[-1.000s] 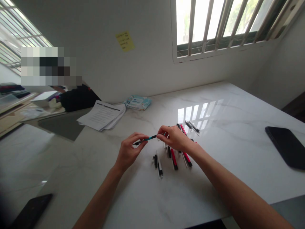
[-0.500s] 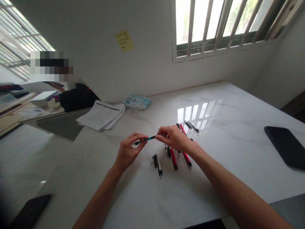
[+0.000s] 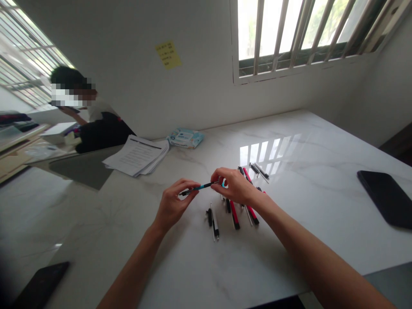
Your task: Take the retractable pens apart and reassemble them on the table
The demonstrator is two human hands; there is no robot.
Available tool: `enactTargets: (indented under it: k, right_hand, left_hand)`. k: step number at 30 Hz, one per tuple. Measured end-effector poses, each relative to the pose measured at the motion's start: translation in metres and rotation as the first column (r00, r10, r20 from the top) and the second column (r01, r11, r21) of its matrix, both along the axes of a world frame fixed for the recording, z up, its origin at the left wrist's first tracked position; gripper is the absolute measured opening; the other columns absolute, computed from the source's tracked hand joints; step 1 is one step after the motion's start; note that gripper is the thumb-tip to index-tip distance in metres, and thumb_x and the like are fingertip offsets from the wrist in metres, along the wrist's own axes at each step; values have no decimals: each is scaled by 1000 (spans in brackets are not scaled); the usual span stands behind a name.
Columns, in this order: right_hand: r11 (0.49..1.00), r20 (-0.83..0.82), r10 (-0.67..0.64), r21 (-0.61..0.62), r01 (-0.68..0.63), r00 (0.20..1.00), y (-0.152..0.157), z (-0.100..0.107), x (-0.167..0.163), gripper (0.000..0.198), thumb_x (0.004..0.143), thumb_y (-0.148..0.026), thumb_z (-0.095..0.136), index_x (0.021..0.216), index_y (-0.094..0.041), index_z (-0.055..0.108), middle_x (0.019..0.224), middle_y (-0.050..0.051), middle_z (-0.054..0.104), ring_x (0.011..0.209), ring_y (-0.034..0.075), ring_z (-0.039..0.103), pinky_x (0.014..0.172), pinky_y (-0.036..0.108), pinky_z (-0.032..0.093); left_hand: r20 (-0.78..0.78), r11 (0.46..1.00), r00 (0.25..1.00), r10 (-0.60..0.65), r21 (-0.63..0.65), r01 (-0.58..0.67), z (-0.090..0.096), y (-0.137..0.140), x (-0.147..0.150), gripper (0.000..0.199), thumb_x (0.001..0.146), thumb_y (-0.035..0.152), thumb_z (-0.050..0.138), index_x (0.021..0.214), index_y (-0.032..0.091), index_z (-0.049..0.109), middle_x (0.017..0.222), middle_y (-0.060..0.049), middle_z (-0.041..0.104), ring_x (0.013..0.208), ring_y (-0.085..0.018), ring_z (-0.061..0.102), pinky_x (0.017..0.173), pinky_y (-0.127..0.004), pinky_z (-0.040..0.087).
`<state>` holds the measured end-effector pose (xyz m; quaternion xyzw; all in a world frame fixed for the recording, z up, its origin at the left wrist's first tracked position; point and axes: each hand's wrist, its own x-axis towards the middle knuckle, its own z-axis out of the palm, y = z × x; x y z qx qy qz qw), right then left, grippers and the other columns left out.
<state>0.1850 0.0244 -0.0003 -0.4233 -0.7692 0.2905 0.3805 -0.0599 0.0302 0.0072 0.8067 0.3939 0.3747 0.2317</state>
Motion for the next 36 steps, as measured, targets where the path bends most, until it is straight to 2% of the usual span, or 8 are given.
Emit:
enactTargets:
  k: [3, 8, 15, 18, 22, 26, 32, 36]
  right_hand:
    - [999, 61, -32, -9, 32, 998, 0, 0, 0, 23, 100, -37, 60, 85, -20, 68, 78, 1, 68, 69, 14, 60, 64, 27, 44]
    - [1000, 31, -12, 1, 12, 999, -2, -1, -1, 14, 92, -30, 70, 104, -22, 68, 95, 3, 72, 77, 14, 64, 69, 26, 48]
    - [997, 75, -75, 38, 72, 994, 0, -4, -2, 10, 93, -31, 70, 94, -21, 72, 84, 2, 69, 71, 14, 61, 66, 28, 46]
    - [996, 63, -73, 50, 70, 995, -3, -5, -7, 7, 93, -27, 70, 96, -21, 71, 86, 2, 69, 72, 14, 62, 67, 27, 46]
    - [997, 98, -50, 68, 44, 994, -11, -7, -20, 8, 90, -25, 73, 96, -21, 70, 83, 1, 67, 72, 15, 62, 68, 27, 45]
    - [997, 132, 25, 66, -34, 991, -15, -8, -25, 20, 89, -23, 74, 108, -24, 70, 98, 3, 72, 77, 15, 64, 72, 28, 48]
    - [998, 110, -33, 58, 27, 993, -7, -7, -14, 16, 94, -22, 66, 108, -23, 72, 96, 3, 73, 75, 15, 66, 74, 29, 49]
    - [998, 76, -38, 58, 34, 996, -4, -8, -9, 15, 94, -20, 64, 106, -22, 73, 95, 3, 73, 74, 14, 66, 72, 28, 50]
  left_hand:
    - [1, 1000, 1000, -10, -2, 10, 0, 0, 0, 15, 92, 19, 69, 102, 24, 78, 98, -3, 73, 86, -16, 68, 77, -26, 55]
    - [-13, 1000, 1000, 2, 2, -2, 1, 0, 0, 15, 92, 19, 68, 101, 24, 78, 97, -3, 72, 85, -16, 68, 75, -26, 55]
    - [-37, 1000, 999, 13, 0, -13, -1, 2, -1, 15, 94, 23, 65, 103, 24, 77, 100, -5, 73, 89, -18, 69, 82, -29, 56]
    - [-104, 1000, 995, 14, 18, -12, -5, 4, -3, 20, 93, 20, 64, 108, 25, 76, 102, -5, 72, 91, -18, 68, 84, -31, 55]
    - [-257, 991, 964, 68, 126, -36, -10, 7, -7, 26, 90, 15, 66, 108, 29, 78, 101, -4, 72, 99, -22, 64, 92, -36, 51]
    - [-328, 978, 934, 142, 191, -82, -17, 13, -14, 24, 91, 14, 64, 101, 29, 79, 104, -5, 70, 104, -24, 60, 97, -40, 47]
    - [-405, 980, 894, 191, 123, -153, -33, 30, -29, 22, 90, 16, 66, 99, 28, 81, 103, -5, 69, 101, -25, 59, 96, -41, 46]
    - [-406, 983, 895, 185, 63, -175, -35, 35, -33, 24, 91, 16, 61, 100, 26, 81, 105, -6, 71, 100, -25, 61, 96, -41, 47]
